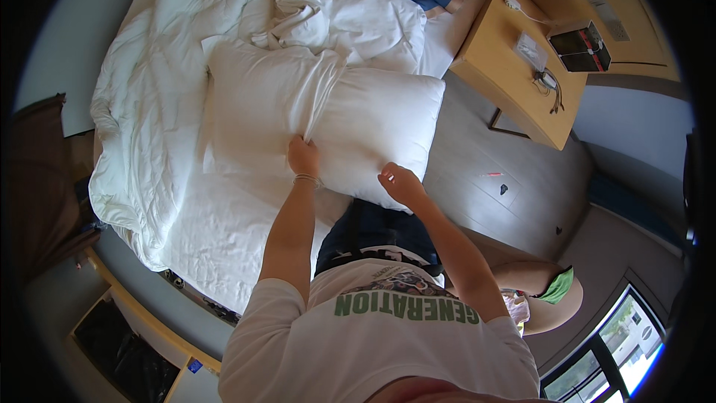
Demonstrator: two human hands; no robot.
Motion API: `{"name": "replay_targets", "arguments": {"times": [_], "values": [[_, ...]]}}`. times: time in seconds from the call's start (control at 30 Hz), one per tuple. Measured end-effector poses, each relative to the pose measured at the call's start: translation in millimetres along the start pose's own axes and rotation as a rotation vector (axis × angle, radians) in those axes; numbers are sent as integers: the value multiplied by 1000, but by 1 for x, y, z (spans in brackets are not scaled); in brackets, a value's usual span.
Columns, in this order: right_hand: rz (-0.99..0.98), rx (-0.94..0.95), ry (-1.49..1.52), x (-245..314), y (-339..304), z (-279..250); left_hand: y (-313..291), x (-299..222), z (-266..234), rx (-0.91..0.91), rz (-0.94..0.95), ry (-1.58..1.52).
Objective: The person inserts a pillow into a white pillowcase on a bed. They align the corners, push the pillow inside, and smooth the case. The pillow is then placed on a chair.
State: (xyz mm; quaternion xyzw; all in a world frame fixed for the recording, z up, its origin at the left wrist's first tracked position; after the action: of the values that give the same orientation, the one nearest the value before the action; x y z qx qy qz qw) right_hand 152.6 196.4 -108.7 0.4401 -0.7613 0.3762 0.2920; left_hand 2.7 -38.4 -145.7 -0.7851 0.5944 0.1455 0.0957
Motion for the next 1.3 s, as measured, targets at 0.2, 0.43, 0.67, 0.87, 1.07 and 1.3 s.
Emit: {"name": "replay_targets", "arguments": {"times": [0.2, 0.43, 0.67, 0.87, 1.07, 1.3], "values": [[92, -93, 40, 9, 30, 8, -116, -95, -5, 345, 368, -228], [-177, 41, -380, 50, 61, 13, -99, -100, -34, 302, 415, -322], [-352, -84, -578, 90, 156, 21, -90, -126, -43, 313, 531, -218], [-198, -8, -630, 65, 241, 31, -76, -128, -18, 355, 419, -231], [-222, -56, -731, -12, 256, -22, -74, -142, 5, 365, 359, -224], [-333, -366, -271, 10, 171, -34, -120, -102, -15, 381, 275, -239]]}}
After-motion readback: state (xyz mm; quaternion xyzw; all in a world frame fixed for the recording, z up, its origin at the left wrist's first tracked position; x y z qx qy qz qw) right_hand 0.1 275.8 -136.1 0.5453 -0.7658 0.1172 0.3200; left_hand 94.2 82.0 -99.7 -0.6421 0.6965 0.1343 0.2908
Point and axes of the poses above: each hand's wrist, its own y-axis towards the middle knuckle, its own z-axis out of the palm, x = y × z, the point moved 7 cm from there along y, towards the middle knuckle, and after that the axes turned 15 degrees about -x, right-handed, at the moved point
